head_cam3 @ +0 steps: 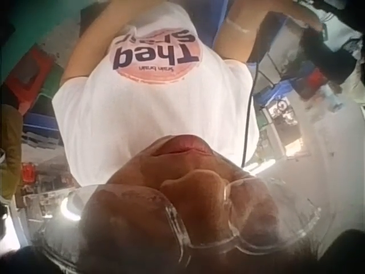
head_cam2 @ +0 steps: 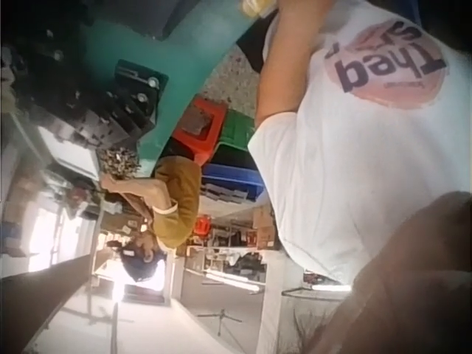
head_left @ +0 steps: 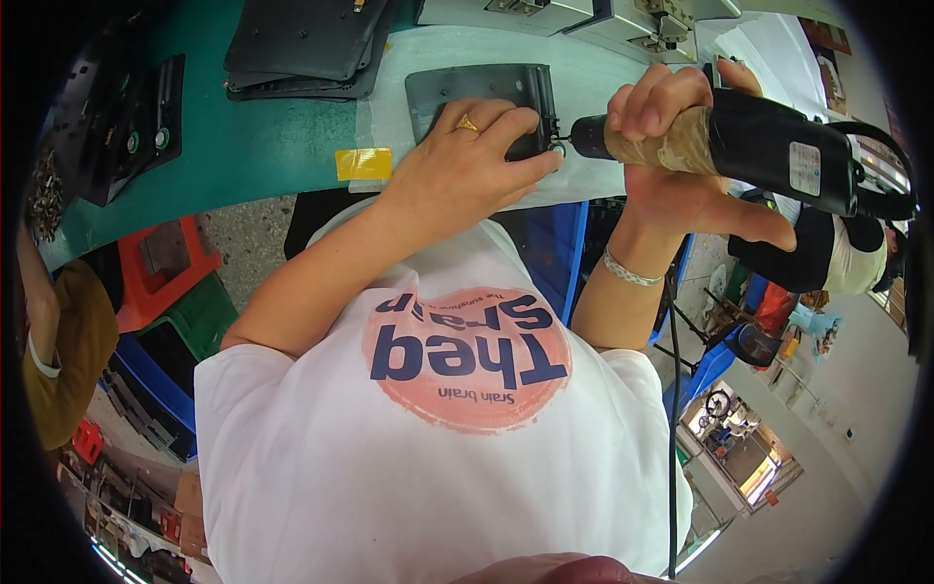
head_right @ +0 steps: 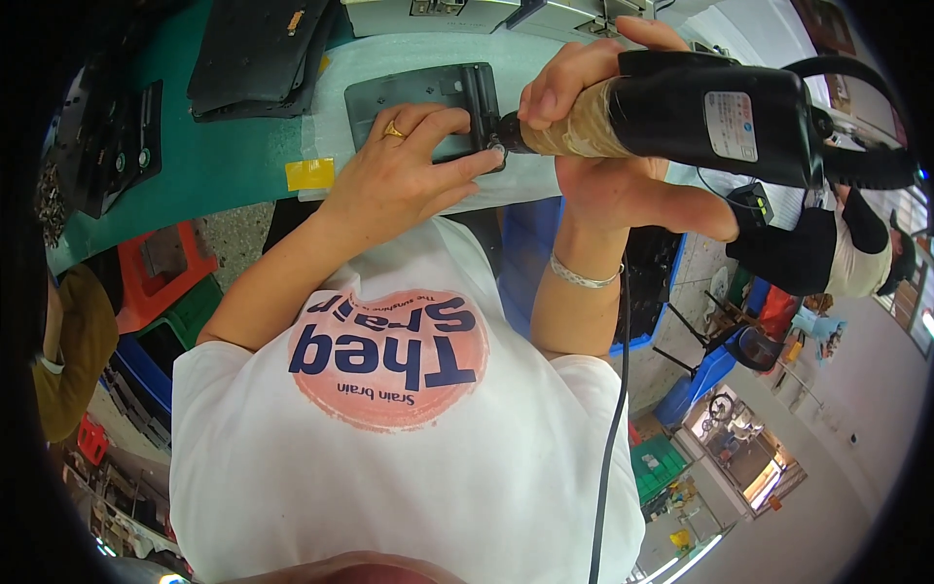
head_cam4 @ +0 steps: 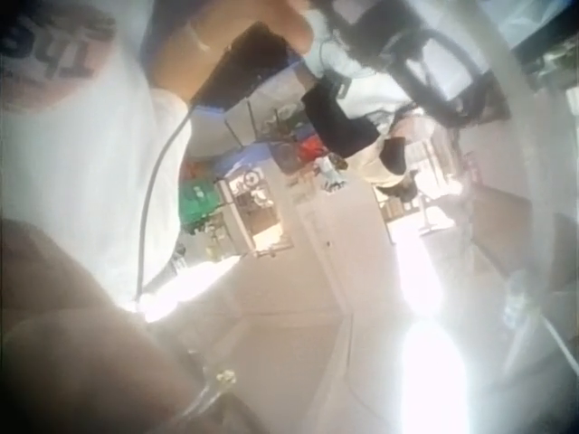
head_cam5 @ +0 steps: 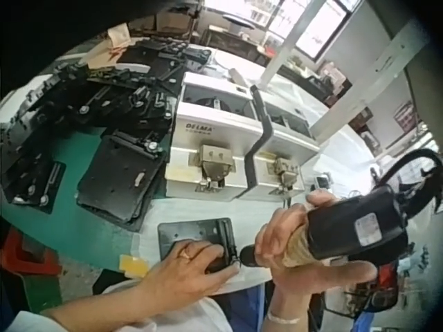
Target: The person drives screws into a plastic component using an electric screwdriver.
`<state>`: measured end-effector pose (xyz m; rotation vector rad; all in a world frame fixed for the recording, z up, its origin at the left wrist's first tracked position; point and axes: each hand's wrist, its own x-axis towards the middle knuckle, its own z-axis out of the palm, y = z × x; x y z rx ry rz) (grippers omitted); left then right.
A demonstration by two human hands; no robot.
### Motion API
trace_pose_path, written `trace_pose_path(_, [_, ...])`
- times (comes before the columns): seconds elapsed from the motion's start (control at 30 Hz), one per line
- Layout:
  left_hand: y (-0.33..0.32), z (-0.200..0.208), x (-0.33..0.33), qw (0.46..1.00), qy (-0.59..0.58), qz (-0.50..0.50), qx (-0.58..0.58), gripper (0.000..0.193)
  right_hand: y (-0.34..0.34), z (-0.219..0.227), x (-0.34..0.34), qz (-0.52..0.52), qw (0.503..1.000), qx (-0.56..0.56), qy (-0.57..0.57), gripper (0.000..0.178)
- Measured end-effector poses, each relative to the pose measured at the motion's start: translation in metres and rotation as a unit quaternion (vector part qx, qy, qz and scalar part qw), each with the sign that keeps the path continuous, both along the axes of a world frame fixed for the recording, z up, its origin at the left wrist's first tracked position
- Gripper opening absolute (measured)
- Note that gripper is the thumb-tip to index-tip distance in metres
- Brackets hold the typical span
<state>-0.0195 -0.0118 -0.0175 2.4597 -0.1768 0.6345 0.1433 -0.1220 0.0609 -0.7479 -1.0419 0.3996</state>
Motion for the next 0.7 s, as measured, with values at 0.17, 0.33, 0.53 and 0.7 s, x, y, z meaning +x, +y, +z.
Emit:
trace_pose_path(0.17, [-0.001, 0.001, -0.001, 1.000, 0.006, 0.001, -0.011, 0.040, -0.008, 0.003, 0.000, 0.002, 0.999, -0.049, 0.023, 0.137])
trace_pose_path(0.33, [0.000, 0.000, 0.001, 1.000, 0.009, -0.002, 0.000, 0.041, -0.008, 0.003, 0.001, -0.013, 0.998, -0.053, 0.043, 0.137])
trace_pose_path(0.53, [0.002, 0.003, 0.002, 1.000, -0.004, -0.015, 0.005, 0.044, -0.005, 0.006, -0.005, -0.050, 0.995, -0.050, 0.071, 0.129])
trace_pose_path(0.7, [0.003, 0.006, 0.000, 1.000, 0.009, -0.014, 0.008, 0.044, 0.001, 0.008, -0.014, -0.132, 0.980, -0.083, 0.121, 0.121])
